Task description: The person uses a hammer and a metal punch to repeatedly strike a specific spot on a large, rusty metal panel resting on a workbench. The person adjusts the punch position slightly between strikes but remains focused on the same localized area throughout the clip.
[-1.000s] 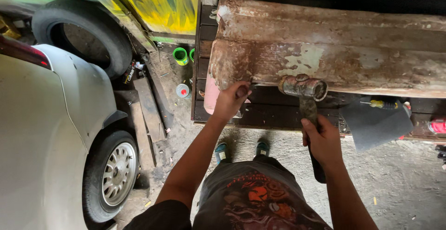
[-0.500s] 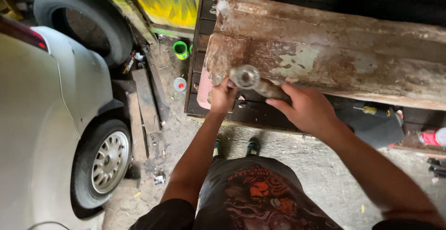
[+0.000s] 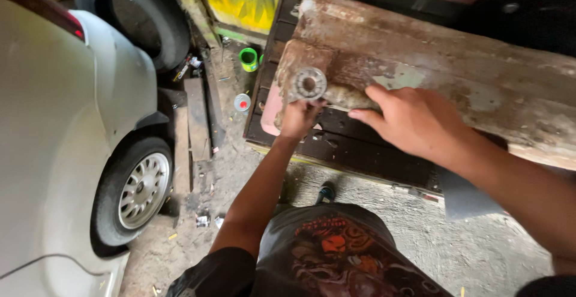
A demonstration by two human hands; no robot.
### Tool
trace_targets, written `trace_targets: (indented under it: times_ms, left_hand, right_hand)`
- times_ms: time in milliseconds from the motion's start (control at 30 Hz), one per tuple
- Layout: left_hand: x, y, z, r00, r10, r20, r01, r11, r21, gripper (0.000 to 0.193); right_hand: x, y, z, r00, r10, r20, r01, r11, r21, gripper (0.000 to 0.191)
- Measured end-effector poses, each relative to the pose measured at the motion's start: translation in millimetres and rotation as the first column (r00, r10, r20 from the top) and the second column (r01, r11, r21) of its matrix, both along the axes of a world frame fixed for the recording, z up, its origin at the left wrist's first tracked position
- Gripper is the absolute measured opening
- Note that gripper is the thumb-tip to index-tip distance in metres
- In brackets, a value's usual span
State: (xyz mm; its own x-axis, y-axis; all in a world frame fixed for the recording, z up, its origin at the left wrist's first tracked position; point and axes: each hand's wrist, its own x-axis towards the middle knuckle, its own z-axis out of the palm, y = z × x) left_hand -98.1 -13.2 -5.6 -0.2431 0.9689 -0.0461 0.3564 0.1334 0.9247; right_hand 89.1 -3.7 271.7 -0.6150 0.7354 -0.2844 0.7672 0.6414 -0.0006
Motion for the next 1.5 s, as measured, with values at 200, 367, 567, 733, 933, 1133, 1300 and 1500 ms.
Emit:
trace_targets:
  times_ms: [200, 367, 567, 733, 933, 1133, 1300, 1500]
  left_hand:
    - [-1.1, -1.7, -12.7, 0.99, -0.002, -0.14, 0.051, 0.935, 0.35, 0.038]
    - [3.1, 5.6, -20.2, 0.982, -0.024, 0.189, -0.034, 0.954, 0.299, 0.036]
    - [-6.7, -1.3, -12.5, 0.997, 0.058, -0.041, -0.033, 0.893, 0.448, 0.032]
    - [-6.0, -8.1, -8.1, 0.998, 0.055, -0.024, -0.041, 0.914, 0.404, 0.031]
    - [-3.2, -6.5, -7.5, 0.996, 0.062, -0.064, -0.047, 0.976, 0.213, 0.033]
    - [-4.7, -3.7, -0.8, 0.999, 0.008, 0.034, -0.015, 0.978, 0.21, 0.031]
    - [-3.3, -6.2, -5.0, 0.983, 0.011, 0.184, -0.063, 0.959, 0.276, 0.026]
    - [-3.7, -20.0, -14.0, 0.988, -0.018, 0.156, -0.03, 0.954, 0.3, 0.019]
  right_hand:
    - [-5.4, -1.5, -13.0, 0.99, 0.115, -0.08, -0.111, 0.993, 0.045, 0.047]
    - [1.2, -7.0, -4.9, 0.998, 0.044, -0.045, -0.045, 0.999, -0.016, 0.049]
    - [0.4, -11.4, -7.8, 0.969, 0.07, -0.236, -0.066, 0.997, 0.026, 0.051]
    - [-0.9, -8.6, -19.8, 0.989, -0.077, -0.123, 0.065, 0.993, -0.099, 0.055]
    - [7.0, -7.0, -25.9, 0.975, -0.081, -0.208, 0.069, 0.995, -0.065, 0.056]
    - [15.9, -5.7, -33.0, 0.949, -0.148, -0.279, 0.123, 0.987, -0.104, 0.047]
    - [39.2, -9.1, -53.6, 0.901, -0.313, -0.299, 0.262, 0.944, -0.2, 0.042]
    - [92.4, -16.0, -94.2, 0.623, -0.542, -0.564, 0.316, 0.834, -0.453, 0.032]
